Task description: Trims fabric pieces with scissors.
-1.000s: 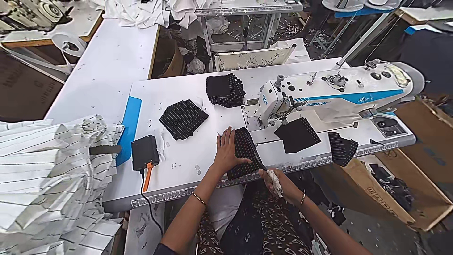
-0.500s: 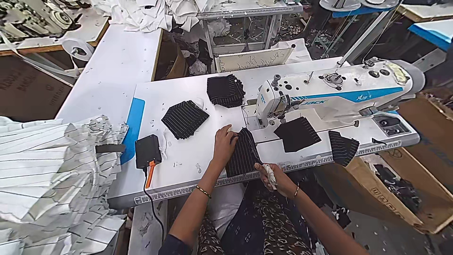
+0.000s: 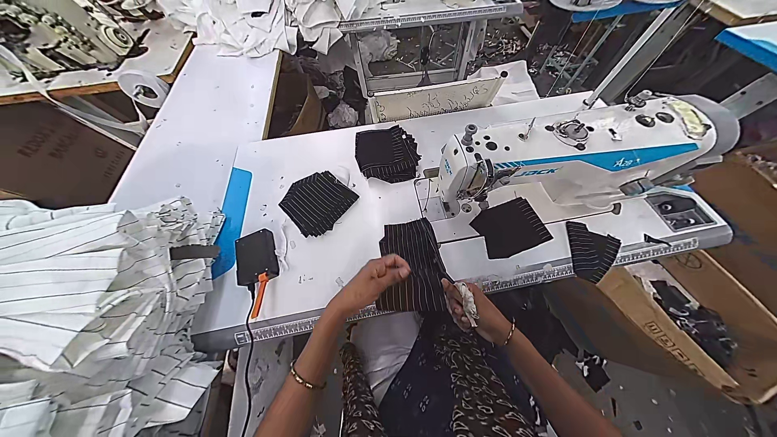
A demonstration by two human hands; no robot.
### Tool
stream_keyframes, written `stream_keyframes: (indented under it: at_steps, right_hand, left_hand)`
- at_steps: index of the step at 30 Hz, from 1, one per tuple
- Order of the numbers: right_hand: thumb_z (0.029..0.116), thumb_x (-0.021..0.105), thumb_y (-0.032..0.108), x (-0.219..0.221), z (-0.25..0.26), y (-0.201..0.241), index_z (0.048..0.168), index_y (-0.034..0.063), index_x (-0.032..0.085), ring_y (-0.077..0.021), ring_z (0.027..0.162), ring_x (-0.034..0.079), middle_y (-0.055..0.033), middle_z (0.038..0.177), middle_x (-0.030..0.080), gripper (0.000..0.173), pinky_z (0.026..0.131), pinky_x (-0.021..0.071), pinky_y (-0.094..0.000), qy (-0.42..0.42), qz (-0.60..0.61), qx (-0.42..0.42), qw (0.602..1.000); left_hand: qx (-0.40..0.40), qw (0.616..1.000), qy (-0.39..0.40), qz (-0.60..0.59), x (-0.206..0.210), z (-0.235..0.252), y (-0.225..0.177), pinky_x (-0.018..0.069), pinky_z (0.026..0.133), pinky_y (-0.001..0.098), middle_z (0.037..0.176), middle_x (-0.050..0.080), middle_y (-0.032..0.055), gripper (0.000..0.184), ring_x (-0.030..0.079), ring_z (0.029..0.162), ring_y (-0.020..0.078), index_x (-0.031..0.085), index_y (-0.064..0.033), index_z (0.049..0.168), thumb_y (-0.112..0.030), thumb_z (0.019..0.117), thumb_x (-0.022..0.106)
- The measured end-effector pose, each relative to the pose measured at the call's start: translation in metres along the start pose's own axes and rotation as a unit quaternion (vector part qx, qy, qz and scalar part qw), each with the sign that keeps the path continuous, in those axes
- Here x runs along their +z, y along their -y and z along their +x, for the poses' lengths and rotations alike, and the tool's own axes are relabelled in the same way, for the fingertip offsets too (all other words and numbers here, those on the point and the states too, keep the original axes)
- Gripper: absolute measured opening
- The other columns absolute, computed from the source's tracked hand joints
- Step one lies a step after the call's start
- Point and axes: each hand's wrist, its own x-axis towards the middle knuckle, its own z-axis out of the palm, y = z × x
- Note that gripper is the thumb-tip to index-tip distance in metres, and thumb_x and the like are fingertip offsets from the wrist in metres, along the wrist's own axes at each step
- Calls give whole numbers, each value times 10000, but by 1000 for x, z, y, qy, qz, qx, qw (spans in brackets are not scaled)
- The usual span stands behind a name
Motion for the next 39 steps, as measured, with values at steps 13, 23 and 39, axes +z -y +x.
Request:
stream_keyframes:
  at_steps: [13, 23, 39]
  right_hand:
    - [1087, 465, 350, -14, -43, -18, 823, 125, 557, 1, 412, 449, 69, 562, 480, 359, 390, 397, -144, -14, 82, -31, 996]
    - [1073, 483, 386, -15, -52, -32, 820, 143, 564, 18, 413, 440, 87, 564, 478, 360, 390, 385, -131, -11, 104, -66, 992]
    - [1057, 523, 373, -10, -51, -26, 785, 157, 562, 11, 413, 440, 91, 549, 478, 349, 398, 390, -144, -40, 79, -91, 992]
  left_hand:
    - [-80, 900, -169, 393, 64, 95, 19, 430, 1031, 557, 1378, 555, 241, 557, 520, 1292, 419, 598, -68, 1387, -431, 968, 651]
    - [16, 935, -187, 302, 59, 93, 31, 455, 958, 531, 1097, 658, 236, 287, 613, 1089, 384, 691, 58, 1032, -202, 927, 633]
    - [44, 977, -187, 88, 49, 52, 22, 435, 658, 222, 770, 550, -29, 110, 516, 697, 26, 624, -18, 936, -105, 899, 567]
